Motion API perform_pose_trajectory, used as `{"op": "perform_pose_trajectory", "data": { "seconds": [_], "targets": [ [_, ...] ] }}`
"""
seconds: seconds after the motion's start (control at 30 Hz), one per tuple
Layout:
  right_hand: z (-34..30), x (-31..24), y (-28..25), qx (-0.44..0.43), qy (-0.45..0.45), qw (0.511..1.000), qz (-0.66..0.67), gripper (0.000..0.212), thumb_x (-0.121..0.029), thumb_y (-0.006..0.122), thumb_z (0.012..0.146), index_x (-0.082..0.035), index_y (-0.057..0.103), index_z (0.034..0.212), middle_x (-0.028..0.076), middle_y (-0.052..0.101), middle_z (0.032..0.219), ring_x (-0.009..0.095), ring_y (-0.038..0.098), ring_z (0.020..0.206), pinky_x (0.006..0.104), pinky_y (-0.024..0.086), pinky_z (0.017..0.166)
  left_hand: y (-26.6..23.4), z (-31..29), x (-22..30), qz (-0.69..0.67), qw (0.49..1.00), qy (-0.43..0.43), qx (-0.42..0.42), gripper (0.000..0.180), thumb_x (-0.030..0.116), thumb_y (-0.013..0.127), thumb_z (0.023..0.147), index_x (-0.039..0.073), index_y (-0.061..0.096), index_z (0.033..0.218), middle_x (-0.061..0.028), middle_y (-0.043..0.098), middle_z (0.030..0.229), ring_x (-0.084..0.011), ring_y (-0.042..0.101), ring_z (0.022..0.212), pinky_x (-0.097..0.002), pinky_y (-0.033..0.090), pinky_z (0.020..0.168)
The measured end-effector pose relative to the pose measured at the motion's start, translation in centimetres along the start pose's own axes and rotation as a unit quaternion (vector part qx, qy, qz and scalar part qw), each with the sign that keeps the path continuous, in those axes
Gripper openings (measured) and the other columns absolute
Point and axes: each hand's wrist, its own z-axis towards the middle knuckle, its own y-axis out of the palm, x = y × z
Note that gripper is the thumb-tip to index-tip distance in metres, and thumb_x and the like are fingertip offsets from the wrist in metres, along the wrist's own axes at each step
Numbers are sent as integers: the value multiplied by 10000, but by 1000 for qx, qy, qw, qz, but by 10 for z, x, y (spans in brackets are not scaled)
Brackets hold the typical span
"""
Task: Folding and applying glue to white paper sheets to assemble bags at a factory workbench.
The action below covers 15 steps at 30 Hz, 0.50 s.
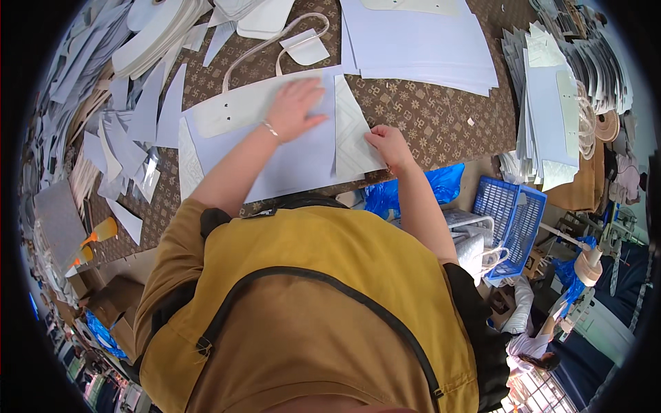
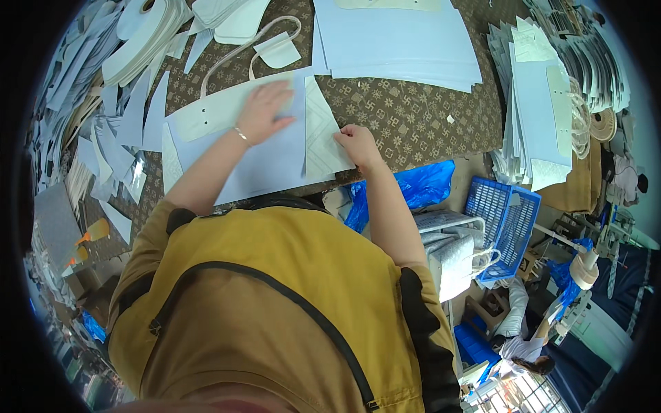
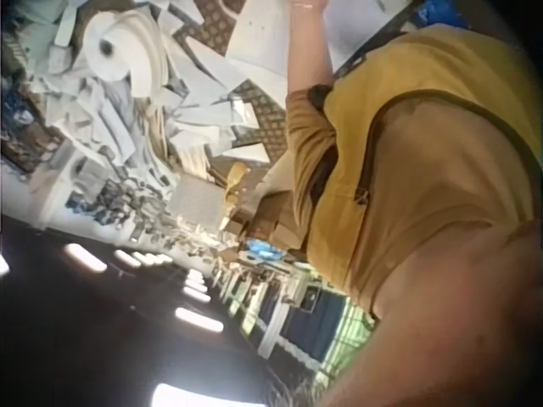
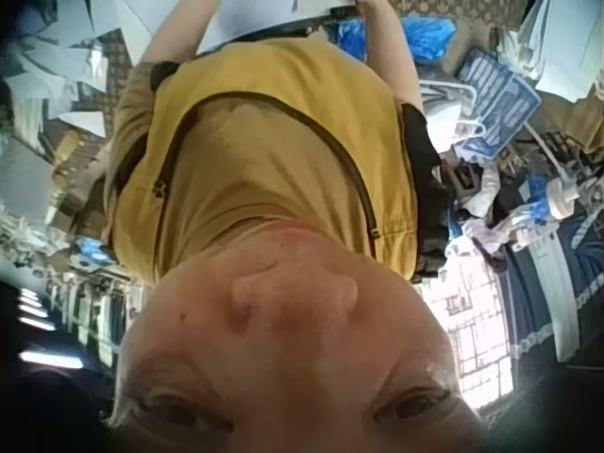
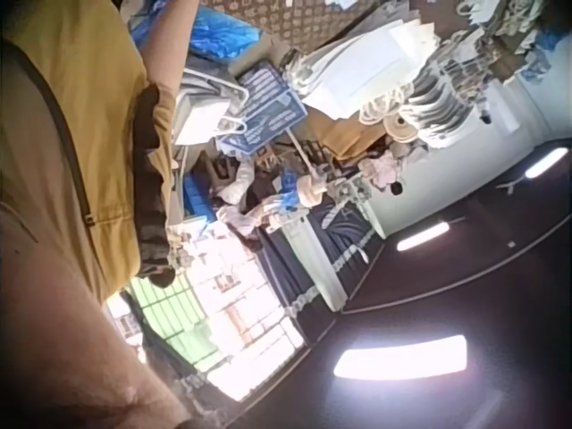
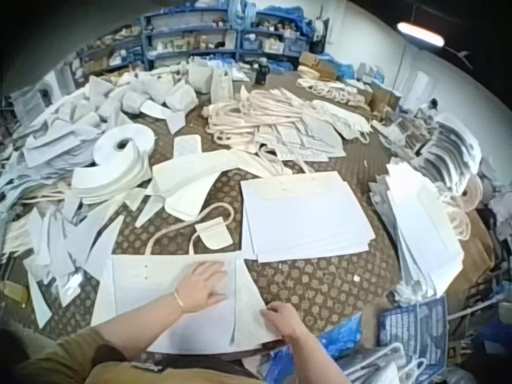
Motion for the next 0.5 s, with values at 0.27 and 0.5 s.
{"op": "perform_pose_trajectory", "data": {
  "seconds": [0.27, 0.5],
  "targets": [
    [8, 6, 7, 58, -25, 998, -14, 246, -206, 651, 751, 28, 653, 828, 113, 627, 688, 179, 567, 619, 322, 450, 607, 27, 23, 20, 52, 998, 7, -29, 612, 450, 586, 800, 88, 453, 1274, -73, 370, 1403, -221, 372, 1248, -448, 298, 986],
    [11, 6, 8, 85, -11, 995, -43, 227, -217, 671, 763, 1, 652, 824, 20, 587, 664, 95, 501, 602, 272, 418, 563, 27, 30, 25, 68, 996, -19, -47, 635, 475, 581, 795, 88, 442, 1280, -38, 364, 1410, -215, 380, 1228, -439, 305, 970]
  ]
}}
